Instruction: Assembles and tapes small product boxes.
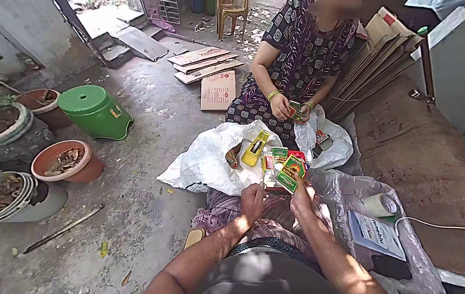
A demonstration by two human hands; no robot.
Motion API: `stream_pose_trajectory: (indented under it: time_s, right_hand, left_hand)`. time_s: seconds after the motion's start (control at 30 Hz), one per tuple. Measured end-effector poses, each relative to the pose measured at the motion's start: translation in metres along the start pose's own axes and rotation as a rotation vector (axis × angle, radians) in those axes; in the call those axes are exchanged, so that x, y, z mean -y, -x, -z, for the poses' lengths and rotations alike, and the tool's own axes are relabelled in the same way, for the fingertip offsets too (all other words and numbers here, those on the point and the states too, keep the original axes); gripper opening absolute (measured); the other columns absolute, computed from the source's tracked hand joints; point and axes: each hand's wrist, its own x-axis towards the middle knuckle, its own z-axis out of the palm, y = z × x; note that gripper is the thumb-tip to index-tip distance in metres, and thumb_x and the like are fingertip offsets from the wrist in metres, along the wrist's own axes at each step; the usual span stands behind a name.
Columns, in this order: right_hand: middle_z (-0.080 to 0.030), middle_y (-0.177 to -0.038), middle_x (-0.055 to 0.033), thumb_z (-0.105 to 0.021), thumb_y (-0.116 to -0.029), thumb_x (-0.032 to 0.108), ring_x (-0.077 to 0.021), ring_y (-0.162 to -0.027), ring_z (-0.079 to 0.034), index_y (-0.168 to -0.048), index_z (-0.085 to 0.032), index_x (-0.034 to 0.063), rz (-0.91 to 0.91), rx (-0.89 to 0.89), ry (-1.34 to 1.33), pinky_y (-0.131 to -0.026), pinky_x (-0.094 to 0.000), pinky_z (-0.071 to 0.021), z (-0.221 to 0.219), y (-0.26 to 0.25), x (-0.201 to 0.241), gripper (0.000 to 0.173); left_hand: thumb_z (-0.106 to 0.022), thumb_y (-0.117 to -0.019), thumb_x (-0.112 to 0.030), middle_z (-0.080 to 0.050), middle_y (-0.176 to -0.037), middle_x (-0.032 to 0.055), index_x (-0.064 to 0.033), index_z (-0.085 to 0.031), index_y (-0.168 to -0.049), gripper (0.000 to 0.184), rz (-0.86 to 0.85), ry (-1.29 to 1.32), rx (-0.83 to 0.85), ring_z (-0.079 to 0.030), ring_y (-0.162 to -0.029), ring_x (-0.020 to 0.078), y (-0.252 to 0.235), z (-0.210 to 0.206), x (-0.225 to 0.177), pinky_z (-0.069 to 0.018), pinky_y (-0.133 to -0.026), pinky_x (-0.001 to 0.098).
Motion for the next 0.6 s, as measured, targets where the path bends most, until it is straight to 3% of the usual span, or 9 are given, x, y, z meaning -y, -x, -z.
stream_pose_trajectory:
  time_s: [0.03, 0.07, 0.13, 0.23, 0.3, 0.33, 0.4, 0.43, 0.6]
  right_hand:
    - [-0.066, -0.098, -0.012, -0.068, -0.0982, 0.024, -0.0205, -0.09, -0.066, -0.109, -0.059, 0.0004, 0.034, 0.095, 0.03, -0.083, -0.0403, -0.0587, -0.011, -0.001, 0.001, 0.028]
    - [-0.066, -0.098, -0.0109, -0.066, -0.0994, 0.024, -0.0194, -0.09, -0.066, -0.111, -0.06, 0.0003, 0.037, 0.225, 0.072, -0.082, -0.0386, -0.058, -0.02, -0.002, 0.002, 0.027]
    - [-0.072, -0.098, -0.0117, -0.066, -0.1002, 0.02, -0.019, -0.09, -0.07, -0.109, -0.068, -0.002, 0.037, 0.387, 0.179, -0.082, -0.036, -0.0594, -0.035, -0.006, 0.002, 0.024]
    - [-0.074, -0.096, -0.008, -0.067, -0.0968, 0.017, -0.0149, -0.088, -0.071, -0.107, -0.072, 0.0023, 0.176, 0.391, 0.519, -0.083, -0.0338, -0.0594, -0.033, -0.022, -0.016, 0.018]
    - [-0.073, -0.112, -0.0093, -0.063, -0.0969, 0.014, -0.018, -0.105, -0.07, -0.116, -0.073, 0.0047, 0.338, 0.379, 0.836, -0.095, -0.0372, -0.0569, -0.018, -0.038, -0.034, 0.023]
    - [-0.069, -0.127, -0.0122, -0.06, -0.0954, 0.011, -0.0232, -0.12, -0.065, -0.124, -0.07, 0.0049, 0.403, 0.414, 0.995, -0.105, -0.0415, -0.0513, -0.009, -0.046, -0.042, 0.032]
    - [-0.05, -0.154, -0.0125, -0.061, -0.0925, 0.011, -0.0277, -0.145, -0.045, -0.144, -0.058, 0.0066, 0.395, 0.543, 1.261, -0.12, -0.0448, -0.0361, 0.004, -0.058, -0.056, 0.052]
    - [-0.044, -0.159, -0.0108, -0.062, -0.093, 0.014, -0.0269, -0.148, -0.04, -0.149, -0.053, 0.008, 0.37, 0.588, 1.353, -0.122, -0.0445, -0.0338, 0.007, -0.059, -0.059, 0.057]
    - [-0.056, -0.15, -0.0103, -0.052, -0.1018, 0.019, -0.026, -0.142, -0.049, -0.141, -0.061, 0.0084, 0.535, 0.633, 1.525, -0.119, -0.0461, -0.0359, 0.019, -0.06, -0.067, 0.042]
  left_hand:
    - [-0.04, -0.1102, -0.028, -0.06, -0.064, 0.0021, -0.0082, -0.06, -0.067, 0.051, -0.048, -0.016, 0.04, -0.06, -0.059, 0.0147, 0.0, 0.0, 0.002, -0.0531, -0.06, 0.0348]
    - [-0.041, -0.1099, -0.028, -0.061, -0.064, 0.0023, -0.008, -0.06, -0.066, 0.052, -0.091, -0.04, 0.08, -0.061, -0.06, 0.0147, 0.001, 0.001, 0.003, -0.0538, -0.06, 0.0351]
    - [-0.044, -0.1087, -0.027, -0.06, -0.064, 0.0023, -0.0079, -0.059, -0.065, 0.05, -0.156, -0.096, 0.139, -0.061, -0.062, 0.0143, 0.002, 0.001, 0.004, -0.0534, -0.062, 0.035]
    - [-0.047, -0.1081, -0.028, -0.057, -0.066, 0.0021, -0.0094, -0.055, -0.065, 0.048, -0.164, -0.158, 0.212, -0.059, -0.063, 0.0139, 0.004, 0.0, 0.005, -0.0518, -0.062, 0.0337]
    - [-0.051, -0.1074, -0.03, -0.063, -0.073, 0.0033, -0.008, -0.061, -0.071, 0.044, -0.126, -0.172, 0.246, -0.062, -0.069, 0.0139, 0.002, -0.001, 0.004, -0.0545, -0.067, 0.0336]
    - [-0.053, -0.1066, -0.03, -0.066, -0.077, 0.0035, -0.007, -0.066, -0.076, 0.041, -0.107, -0.172, 0.251, -0.064, -0.071, 0.0128, 0.001, 0.0, 0.002, -0.0562, -0.069, 0.0323]
    - [-0.057, -0.1045, -0.029, -0.069, -0.082, 0.0031, -0.0062, -0.072, -0.085, 0.034, -0.068, -0.173, 0.253, -0.065, -0.073, 0.0105, 0.0, -0.001, 0.0, -0.0571, -0.071, 0.0295]
    - [-0.059, -0.1037, -0.029, -0.07, -0.084, 0.0029, -0.0064, -0.073, -0.088, 0.031, -0.053, -0.168, 0.252, -0.066, -0.073, 0.0097, 0.0, -0.001, 0.001, -0.0577, -0.071, 0.0289]
    - [-0.063, -0.1005, -0.027, -0.073, -0.091, 0.0035, -0.0072, -0.074, -0.102, 0.023, 0.006, -0.141, 0.276, -0.068, -0.072, 0.0095, 0.001, -0.002, 0.006, -0.0608, -0.069, 0.029]
